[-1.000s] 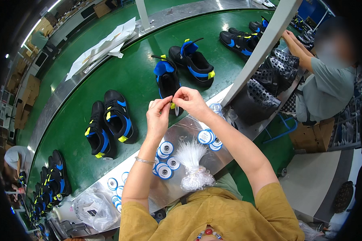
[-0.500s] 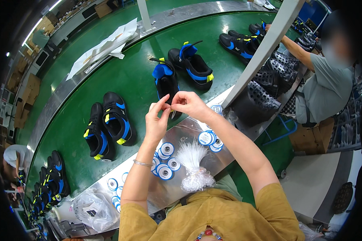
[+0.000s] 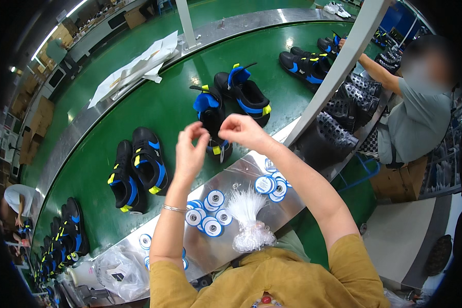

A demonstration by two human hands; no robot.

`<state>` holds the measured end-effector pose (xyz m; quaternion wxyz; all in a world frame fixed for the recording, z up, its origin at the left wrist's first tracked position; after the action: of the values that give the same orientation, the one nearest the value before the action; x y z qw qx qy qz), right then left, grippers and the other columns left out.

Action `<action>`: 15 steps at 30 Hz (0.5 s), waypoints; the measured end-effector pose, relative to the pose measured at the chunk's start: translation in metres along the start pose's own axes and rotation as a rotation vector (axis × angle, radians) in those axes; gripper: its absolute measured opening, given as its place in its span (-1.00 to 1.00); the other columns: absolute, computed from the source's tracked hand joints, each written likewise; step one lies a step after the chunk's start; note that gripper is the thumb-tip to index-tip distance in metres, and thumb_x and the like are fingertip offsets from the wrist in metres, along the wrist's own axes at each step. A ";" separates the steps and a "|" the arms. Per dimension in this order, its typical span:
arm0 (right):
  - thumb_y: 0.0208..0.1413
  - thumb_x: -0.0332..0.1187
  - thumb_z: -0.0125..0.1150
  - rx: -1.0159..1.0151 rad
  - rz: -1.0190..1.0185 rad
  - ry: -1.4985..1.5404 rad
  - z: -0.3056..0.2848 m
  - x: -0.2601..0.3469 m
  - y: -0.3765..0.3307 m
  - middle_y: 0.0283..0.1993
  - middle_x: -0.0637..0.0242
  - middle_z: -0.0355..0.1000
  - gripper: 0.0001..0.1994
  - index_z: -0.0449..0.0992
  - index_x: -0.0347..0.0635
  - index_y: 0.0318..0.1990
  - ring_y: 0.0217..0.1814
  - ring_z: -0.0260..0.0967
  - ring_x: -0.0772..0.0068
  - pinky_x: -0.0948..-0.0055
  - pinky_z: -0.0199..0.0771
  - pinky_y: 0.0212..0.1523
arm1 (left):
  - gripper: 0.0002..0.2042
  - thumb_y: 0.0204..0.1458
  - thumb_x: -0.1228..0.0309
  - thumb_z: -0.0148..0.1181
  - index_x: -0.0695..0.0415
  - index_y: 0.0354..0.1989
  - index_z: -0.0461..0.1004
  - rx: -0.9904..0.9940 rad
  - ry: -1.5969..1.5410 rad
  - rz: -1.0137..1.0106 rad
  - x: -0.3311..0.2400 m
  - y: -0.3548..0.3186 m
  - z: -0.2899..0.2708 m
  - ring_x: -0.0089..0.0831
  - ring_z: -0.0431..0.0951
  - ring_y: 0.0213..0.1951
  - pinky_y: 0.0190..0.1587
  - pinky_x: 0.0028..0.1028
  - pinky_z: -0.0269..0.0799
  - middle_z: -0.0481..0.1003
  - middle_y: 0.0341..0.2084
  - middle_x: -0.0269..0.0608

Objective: The person attaches small circular tags to the heel area of black and blue shoes on a conveyor belt. They pick up tags from a pile, peel off backing, and press them onto each shoe, then move the shoes forward along the belt.

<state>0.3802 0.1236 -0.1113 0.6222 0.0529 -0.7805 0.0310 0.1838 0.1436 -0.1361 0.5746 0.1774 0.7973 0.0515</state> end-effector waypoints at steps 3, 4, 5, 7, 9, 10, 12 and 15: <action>0.03 -0.27 0.34 -0.397 -0.046 -0.290 -0.012 -0.012 0.030 -0.37 0.25 0.50 -0.63 0.41 -0.32 -0.10 -0.36 0.47 0.42 0.44 0.47 -0.32 | -0.53 -0.01 0.43 0.29 0.26 0.11 0.37 -0.158 0.304 0.175 0.017 0.059 -0.003 -0.22 0.49 0.01 0.08 -0.33 0.37 0.49 -0.04 -0.05; 0.01 -0.24 0.33 -0.406 -0.049 -0.329 -0.003 -0.012 0.038 -0.31 0.16 0.51 -0.56 0.38 -0.28 -0.03 -0.29 0.49 0.22 0.30 0.48 -0.25 | -0.52 -0.03 0.44 0.29 0.29 0.10 0.37 -0.123 0.257 0.171 0.023 0.077 -0.001 -0.20 0.50 0.01 0.09 -0.33 0.37 0.50 -0.04 -0.05; -0.01 -0.20 0.32 -0.425 -0.050 -0.372 0.005 -0.018 0.046 -0.26 0.07 0.53 -0.50 0.35 -0.24 0.04 -0.21 0.51 0.02 0.17 0.50 -0.18 | -0.51 -0.05 0.45 0.29 0.31 0.09 0.36 -0.082 0.205 0.171 0.024 0.095 0.001 -0.18 0.50 0.00 0.09 -0.34 0.37 0.50 -0.05 -0.04; 0.00 -0.28 0.26 -0.404 -0.057 -0.444 0.015 -0.034 0.057 -0.18 -0.01 0.52 -0.46 0.24 -0.20 0.13 -0.10 0.48 -0.13 0.01 0.45 -0.08 | -0.57 -0.14 0.54 0.28 0.30 -0.01 0.43 0.082 -0.137 -0.032 0.023 0.118 0.020 -0.25 0.55 -0.10 0.02 -0.39 0.41 0.55 -0.17 -0.04; 0.00 -0.37 0.22 -0.414 -0.039 -0.415 0.016 -0.033 0.054 -0.21 -0.02 0.52 -0.50 0.24 -0.18 0.12 -0.14 0.49 -0.14 0.01 0.46 -0.10 | -0.67 -0.16 0.64 0.21 0.23 -0.12 0.51 0.142 -0.077 -0.016 0.027 0.120 0.023 -0.25 0.55 -0.18 -0.04 -0.41 0.42 0.54 -0.24 -0.08; -0.01 -0.43 0.20 -0.437 -0.066 -0.351 0.013 -0.035 0.053 -0.23 -0.02 0.53 -0.52 0.24 -0.17 0.11 -0.16 0.49 -0.14 0.02 0.46 -0.12 | -0.68 -0.18 0.68 0.17 0.22 -0.17 0.53 0.157 0.009 0.037 0.028 0.118 0.024 -0.23 0.54 -0.19 -0.06 -0.40 0.42 0.53 -0.26 -0.09; -0.03 -0.56 0.11 -0.497 -0.118 -0.197 0.004 -0.043 0.051 -0.31 0.00 0.53 -0.55 0.24 -0.16 0.07 -0.24 0.50 -0.12 0.07 0.47 -0.19 | -0.66 -0.23 0.76 0.07 0.19 -0.25 0.57 0.193 0.179 0.145 0.026 0.110 0.020 -0.20 0.52 -0.22 -0.08 -0.39 0.42 0.50 -0.31 -0.12; -0.02 -0.62 0.06 -0.490 -0.155 -0.129 0.005 -0.033 0.041 -0.14 -0.01 0.47 -0.62 0.32 -0.15 0.00 -0.24 0.49 -0.07 0.13 0.48 -0.22 | -0.60 -0.28 0.84 -0.02 0.18 -0.30 0.58 0.314 0.295 0.280 0.013 0.093 0.011 -0.20 0.49 -0.16 -0.08 -0.41 0.40 0.43 -0.28 -0.15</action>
<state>0.3777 0.1651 -0.1437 0.5659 -0.0380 -0.7963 -0.2102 0.2108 0.2337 -0.1252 0.4045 0.3639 0.8384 0.0314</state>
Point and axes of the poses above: each hand's wrist, its own y-axis towards the middle knuckle, its own z-axis out of the palm, x = y × z, the point moved 1 cm from there along y, towards the middle knuckle
